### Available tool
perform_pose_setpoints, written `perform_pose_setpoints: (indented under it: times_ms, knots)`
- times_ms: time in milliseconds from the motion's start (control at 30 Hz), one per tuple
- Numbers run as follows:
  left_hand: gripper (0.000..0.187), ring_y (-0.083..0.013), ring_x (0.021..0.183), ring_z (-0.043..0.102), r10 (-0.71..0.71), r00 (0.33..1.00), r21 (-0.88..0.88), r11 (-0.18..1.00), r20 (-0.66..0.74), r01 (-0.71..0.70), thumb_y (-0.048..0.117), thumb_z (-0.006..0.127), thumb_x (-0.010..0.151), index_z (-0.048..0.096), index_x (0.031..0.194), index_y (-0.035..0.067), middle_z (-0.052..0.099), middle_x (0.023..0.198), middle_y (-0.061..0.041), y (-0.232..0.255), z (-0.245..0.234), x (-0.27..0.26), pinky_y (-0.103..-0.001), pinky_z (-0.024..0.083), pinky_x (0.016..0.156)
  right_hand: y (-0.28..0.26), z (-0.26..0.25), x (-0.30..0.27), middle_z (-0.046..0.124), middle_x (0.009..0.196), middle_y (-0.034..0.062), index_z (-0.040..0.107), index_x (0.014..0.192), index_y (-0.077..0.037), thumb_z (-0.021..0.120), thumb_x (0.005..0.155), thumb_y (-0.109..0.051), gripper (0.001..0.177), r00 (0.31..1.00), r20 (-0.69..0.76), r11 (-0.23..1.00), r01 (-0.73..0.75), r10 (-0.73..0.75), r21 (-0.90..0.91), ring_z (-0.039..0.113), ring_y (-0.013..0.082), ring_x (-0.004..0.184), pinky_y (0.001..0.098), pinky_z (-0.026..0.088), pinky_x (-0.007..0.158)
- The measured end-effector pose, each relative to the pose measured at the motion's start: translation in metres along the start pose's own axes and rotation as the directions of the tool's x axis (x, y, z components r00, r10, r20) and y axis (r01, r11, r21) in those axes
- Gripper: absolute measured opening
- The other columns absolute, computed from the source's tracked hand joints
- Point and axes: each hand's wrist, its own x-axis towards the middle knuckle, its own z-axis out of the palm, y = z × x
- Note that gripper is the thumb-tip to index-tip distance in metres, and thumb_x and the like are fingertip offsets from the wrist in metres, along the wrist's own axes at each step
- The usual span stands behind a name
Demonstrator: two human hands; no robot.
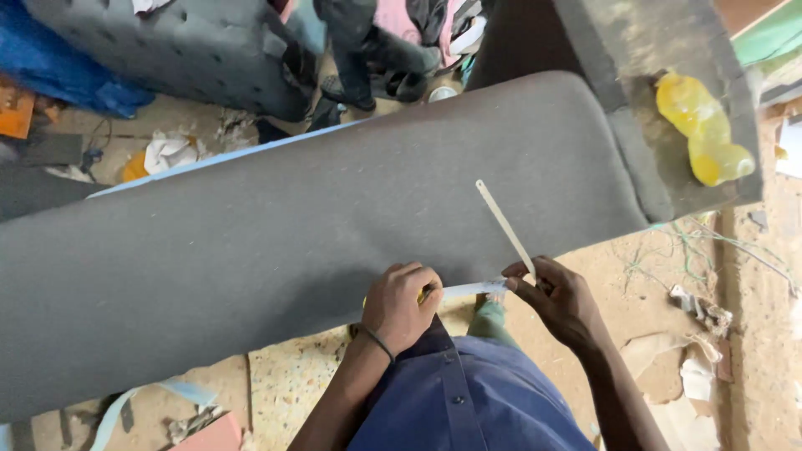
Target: The person applies a liquid from a yellow plastic bottle onto a dark foam piece. They then use a metal ruler and a pencil to measure and mark lines on a large, light-blue foam cushion, preparing it for cutting.
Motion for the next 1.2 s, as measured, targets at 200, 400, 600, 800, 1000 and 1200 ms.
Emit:
perform_pose_setpoints:
  times_ms: [200,400,600,800,1000,1200]
  knots:
    - [0.01,-0.0453,0.094,0.075,-0.052,0.989,0.005,0.999,-0.14,0.053,0.017,0.075,0.101,0.071,0.092,0.019,0.068,0.088,-0.01,0.074,0.067,0.108,-0.056,0.066,0.074,0.058,-0.133,0.071,0.075,0.087,0.011,0.092,0.123,-0.022,0.096,0.096,-0.049,0.038,0.982,-0.101,0.982,-0.17,0.163,-0.076,0.063,0.0269,0.067,0.0437,0.053,0.067]
    - [0.009,-0.0441,0.097,0.076,-0.082,0.952,0.082,0.99,-0.294,0.11,0.014,0.077,0.103,0.071,0.099,0.017,0.067,0.09,-0.01,0.108,0.105,0.178,-0.058,0.067,0.074,0.105,-0.236,0.14,0.074,0.082,0.0132,0.091,0.126,-0.025,0.091,0.105,-0.047,0.03,0.974,-0.161,0.982,-0.173,0.158,-0.078,0.065,0.028,0.072,0.0447,0.053,0.071]
    - [0.014,-0.0413,0.096,0.076,-0.013,0.924,0.188,0.978,-0.383,0.092,0.016,0.082,0.1,0.069,0.097,0.02,0.067,0.091,-0.006,0.102,0.125,0.235,-0.055,0.068,0.075,0.11,-0.256,0.166,0.08,0.097,0.013,0.09,0.128,-0.027,0.09,0.109,-0.048,0.029,0.983,-0.169,0.995,-0.082,0.072,-0.051,0.07,0.028,0.08,0.0464,0.055,0.077]
    - [0.016,-0.0401,0.096,0.076,0.034,0.917,0.245,0.967,-0.398,0.071,0.015,0.083,0.098,0.068,0.099,0.02,0.066,0.092,-0.005,0.102,0.144,0.263,-0.055,0.069,0.074,0.111,-0.233,0.16,0.085,0.106,0.0163,0.088,0.132,-0.014,0.087,0.11,-0.044,0.037,0.992,-0.103,0.997,-0.061,0.066,0.048,0.078,0.0334,0.094,0.0513,0.06,0.091]
    - [0.02,-0.0388,0.092,0.076,0.066,0.91,0.299,0.952,-0.409,0.065,0.014,0.082,0.099,0.063,0.096,0.022,0.065,0.092,-0.004,0.099,0.165,0.261,-0.053,0.067,0.07,0.094,-0.23,0.151,0.085,0.102,0.0237,0.085,0.134,-0.007,0.08,0.113,-0.035,0.036,0.994,-0.106,0.997,-0.022,0.03,0.075,0.083,0.0449,0.106,0.0606,0.062,0.101]
    - [0.021,-0.0363,0.092,0.075,0.061,0.907,0.333,0.939,-0.417,0.089,0.016,0.083,0.099,0.063,0.096,0.022,0.065,0.092,-0.003,0.096,0.165,0.258,-0.052,0.067,0.07,0.103,-0.248,0.167,0.083,0.105,0.0197,0.084,0.129,-0.007,0.079,0.115,-0.032,0.029,0.99,-0.139,0.999,-0.002,0.01,0.052,0.083,0.0409,0.106,0.0598,0.061,0.103]
